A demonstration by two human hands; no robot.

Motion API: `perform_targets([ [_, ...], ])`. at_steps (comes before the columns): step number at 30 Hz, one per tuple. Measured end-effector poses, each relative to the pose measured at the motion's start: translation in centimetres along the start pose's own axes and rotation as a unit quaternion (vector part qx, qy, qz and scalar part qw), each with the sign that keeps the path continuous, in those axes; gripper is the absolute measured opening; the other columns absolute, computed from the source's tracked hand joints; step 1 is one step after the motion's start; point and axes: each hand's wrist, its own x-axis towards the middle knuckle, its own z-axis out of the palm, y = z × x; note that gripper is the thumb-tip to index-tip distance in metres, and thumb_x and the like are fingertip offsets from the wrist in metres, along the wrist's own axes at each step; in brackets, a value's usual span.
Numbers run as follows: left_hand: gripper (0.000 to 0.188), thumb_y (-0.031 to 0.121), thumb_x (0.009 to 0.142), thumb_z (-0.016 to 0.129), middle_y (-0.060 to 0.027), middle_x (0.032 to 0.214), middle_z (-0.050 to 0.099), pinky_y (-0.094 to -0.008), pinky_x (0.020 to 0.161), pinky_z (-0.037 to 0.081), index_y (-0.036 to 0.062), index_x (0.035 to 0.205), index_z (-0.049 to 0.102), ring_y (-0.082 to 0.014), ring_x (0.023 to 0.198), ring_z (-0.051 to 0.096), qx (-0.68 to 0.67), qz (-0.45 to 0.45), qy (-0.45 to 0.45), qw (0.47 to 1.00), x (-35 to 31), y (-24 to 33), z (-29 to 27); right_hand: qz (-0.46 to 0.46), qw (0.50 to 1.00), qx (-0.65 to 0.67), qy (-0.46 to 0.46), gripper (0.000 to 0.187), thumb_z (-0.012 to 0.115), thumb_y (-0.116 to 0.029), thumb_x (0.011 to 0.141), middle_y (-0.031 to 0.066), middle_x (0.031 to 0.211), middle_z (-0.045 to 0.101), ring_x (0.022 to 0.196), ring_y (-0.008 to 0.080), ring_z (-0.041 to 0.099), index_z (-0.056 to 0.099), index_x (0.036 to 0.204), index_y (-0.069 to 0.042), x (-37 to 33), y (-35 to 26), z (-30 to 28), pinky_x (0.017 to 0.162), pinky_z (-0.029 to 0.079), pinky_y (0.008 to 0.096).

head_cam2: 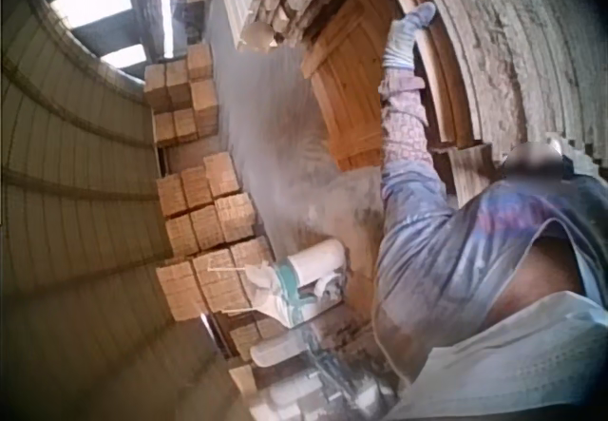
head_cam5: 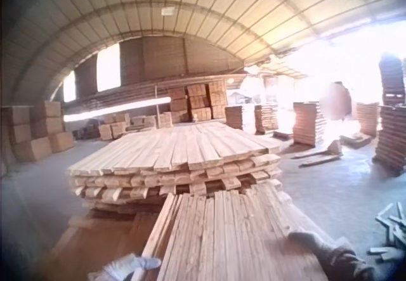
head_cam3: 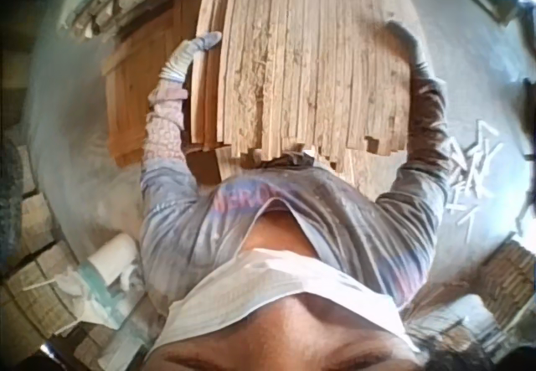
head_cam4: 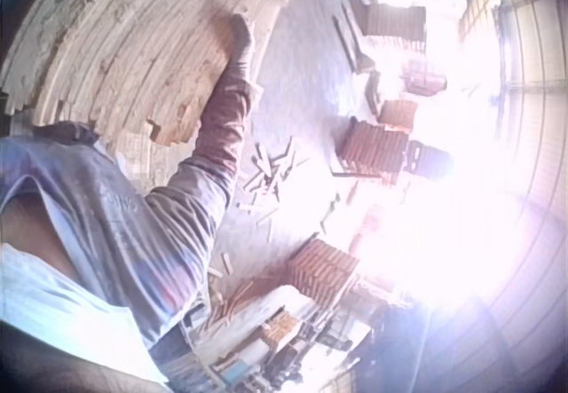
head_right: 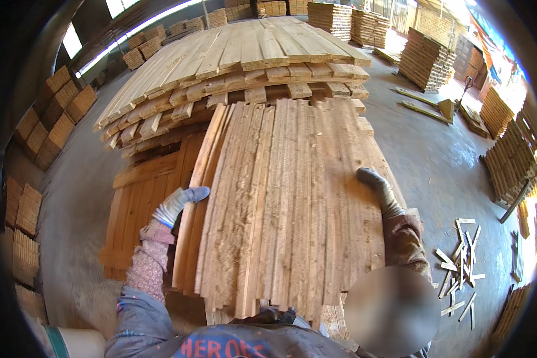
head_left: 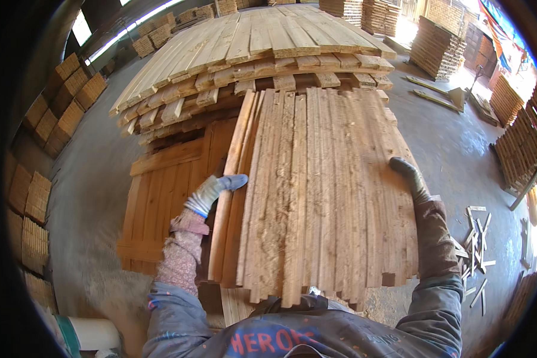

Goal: The person picks up wooden planks from a large stack and places them onto a conveyor belt. The person repeats this action multiple times, moving planks from the stack to the conveyor.

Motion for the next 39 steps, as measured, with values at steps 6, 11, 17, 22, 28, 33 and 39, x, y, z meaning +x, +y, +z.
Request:
perform_targets([
  [6,0.05,0.019,0.109,0.04,-0.0169,0.157,0.043,-0.0339,0.123,0.032,-0.0052,0.152,0.036,-0.0239,0.145,0.042,-0.176,0.086,-0.111,0.974,-1.7,-10.5,-10.2,0.022,0.998,-0.051,0.002,0.048,0.065,-0.014,0.098,0.0115,0.103,0.07,0.094,0.0186,0.069,0.05,0.14,0.004,-0.5,1.5,7.7,0.094,0.055,0.0358],
  [11,0.051,0.025,0.11,0.037,-0.0216,0.148,0.051,-0.0372,0.118,0.041,-0.0123,0.144,0.044,-0.029,0.138,0.05,-0.031,0.018,-0.07,0.997,0.3,-7.1,-6.8,-0.01,0.999,0.008,-0.031,0.037,0.071,-0.01,0.091,0.0095,0.104,0.073,0.093,0.0184,0.07,0.063,0.126,0.001,1.0,3.7,2.7,0.091,0.058,0.0363],
  [17,0.056,0.037,0.106,0.051,-0.0183,0.134,0.065,-0.0363,0.109,0.049,-0.01,0.136,0.057,-0.0263,0.124,0.063,-0.069,0.06,-0.042,0.995,0.9,-7.5,-5.9,-0.086,0.989,-0.107,-0.053,0.025,0.06,-0.01,0.099,0.0127,0.118,0.071,0.111,0.0228,0.068,0.069,0.12,0.001,-1.4,2.5,1.8,0.102,0.053,0.0352],
  [22,0.042,0.027,0.105,0.056,-0.0133,0.124,0.071,-0.0316,0.1,0.055,-0.0058,0.13,0.063,-0.0193,0.113,0.068,-0.036,0.003,0.033,0.999,2.8,-15.2,-12.1,-0.199,0.956,-0.201,-0.079,0.033,0.045,-0.009,0.108,0.0135,0.123,0.068,0.116,0.0212,0.065,0.056,0.137,0.002,-2.3,4.2,4.2,0.112,0.046,0.0374],
  [28,0.04,0.027,0.102,0.059,-0.0127,0.122,0.071,-0.0325,0.1,0.055,-0.0044,0.127,0.065,-0.0194,0.112,0.068,-0.015,-0.002,0.029,0.999,10.9,-9.8,-11.5,-0.301,0.947,-0.109,-0.037,0.052,0.051,-0.009,0.105,0.0136,0.123,0.068,0.113,0.0212,0.067,0.033,0.153,-0.002,-4.8,5.4,6.0,0.114,0.042,0.0388],
  [33,0.039,0.026,0.1,0.062,-0.0123,0.12,0.071,-0.0333,0.099,0.054,-0.0032,0.125,0.066,-0.0195,0.111,0.068,-0.008,0.036,-0.026,0.999,16.9,-8.1,-8.5,-0.339,0.93,0.136,0.05,0.061,0.07,-0.018,0.096,0.0122,0.124,0.064,0.111,0.022,0.066,0.042,0.15,-0.008,-8.6,6.3,10.5,0.106,0.049,0.0364],
  [39,0.038,0.026,0.098,0.065,-0.0117,0.118,0.072,-0.0342,0.099,0.054,-0.0017,0.123,0.068,-0.0196,0.11,0.068,-0.042,0.087,-0.19,0.977,21.3,-6.1,-1.1,-0.437,0.885,0.0,0.16,0.055,0.067,-0.014,0.096,0.0154,0.124,0.066,0.109,0.0209,0.067,0.045,0.146,-0.004,-16.0,10.9,11.6,0.094,0.057,0.0312],
])
